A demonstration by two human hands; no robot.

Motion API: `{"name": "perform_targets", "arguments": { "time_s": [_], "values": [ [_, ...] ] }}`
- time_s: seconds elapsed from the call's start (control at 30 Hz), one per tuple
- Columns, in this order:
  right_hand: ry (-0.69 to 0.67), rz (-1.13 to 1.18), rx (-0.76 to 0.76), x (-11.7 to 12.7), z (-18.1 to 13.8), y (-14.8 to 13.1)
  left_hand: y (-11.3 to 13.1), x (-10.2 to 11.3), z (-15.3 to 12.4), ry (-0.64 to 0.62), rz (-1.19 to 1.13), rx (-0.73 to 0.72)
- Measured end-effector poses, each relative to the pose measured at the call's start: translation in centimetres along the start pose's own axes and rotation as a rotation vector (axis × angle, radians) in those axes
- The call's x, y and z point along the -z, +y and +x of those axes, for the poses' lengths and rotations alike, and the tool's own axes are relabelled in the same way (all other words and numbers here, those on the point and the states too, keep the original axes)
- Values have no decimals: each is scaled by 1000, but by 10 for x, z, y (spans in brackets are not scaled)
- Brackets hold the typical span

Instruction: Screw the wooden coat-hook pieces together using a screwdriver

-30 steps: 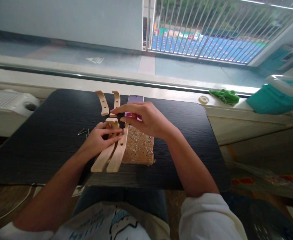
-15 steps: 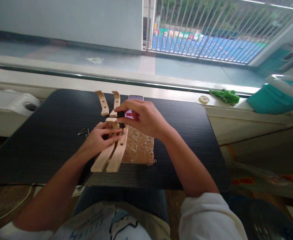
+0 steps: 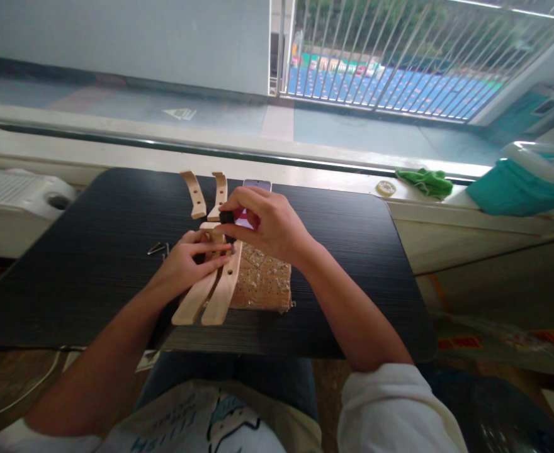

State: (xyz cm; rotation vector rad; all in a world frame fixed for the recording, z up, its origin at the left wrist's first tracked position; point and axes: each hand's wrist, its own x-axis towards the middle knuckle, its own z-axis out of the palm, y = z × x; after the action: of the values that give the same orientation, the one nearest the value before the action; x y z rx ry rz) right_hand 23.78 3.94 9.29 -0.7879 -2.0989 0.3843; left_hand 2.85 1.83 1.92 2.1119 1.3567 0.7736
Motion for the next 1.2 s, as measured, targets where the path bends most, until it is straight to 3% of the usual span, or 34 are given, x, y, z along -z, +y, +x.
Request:
{"name": "perform_targets", "arguments": {
  "time_s": [0.67, 1.2],
  "values": [
    [68, -42, -28, -4, 0, -3, -3, -1, 0, 11, -18, -23],
    [42, 4, -47, -10, -2, -6, -3, -2, 0, 8, -2, -16]
  ]
}}
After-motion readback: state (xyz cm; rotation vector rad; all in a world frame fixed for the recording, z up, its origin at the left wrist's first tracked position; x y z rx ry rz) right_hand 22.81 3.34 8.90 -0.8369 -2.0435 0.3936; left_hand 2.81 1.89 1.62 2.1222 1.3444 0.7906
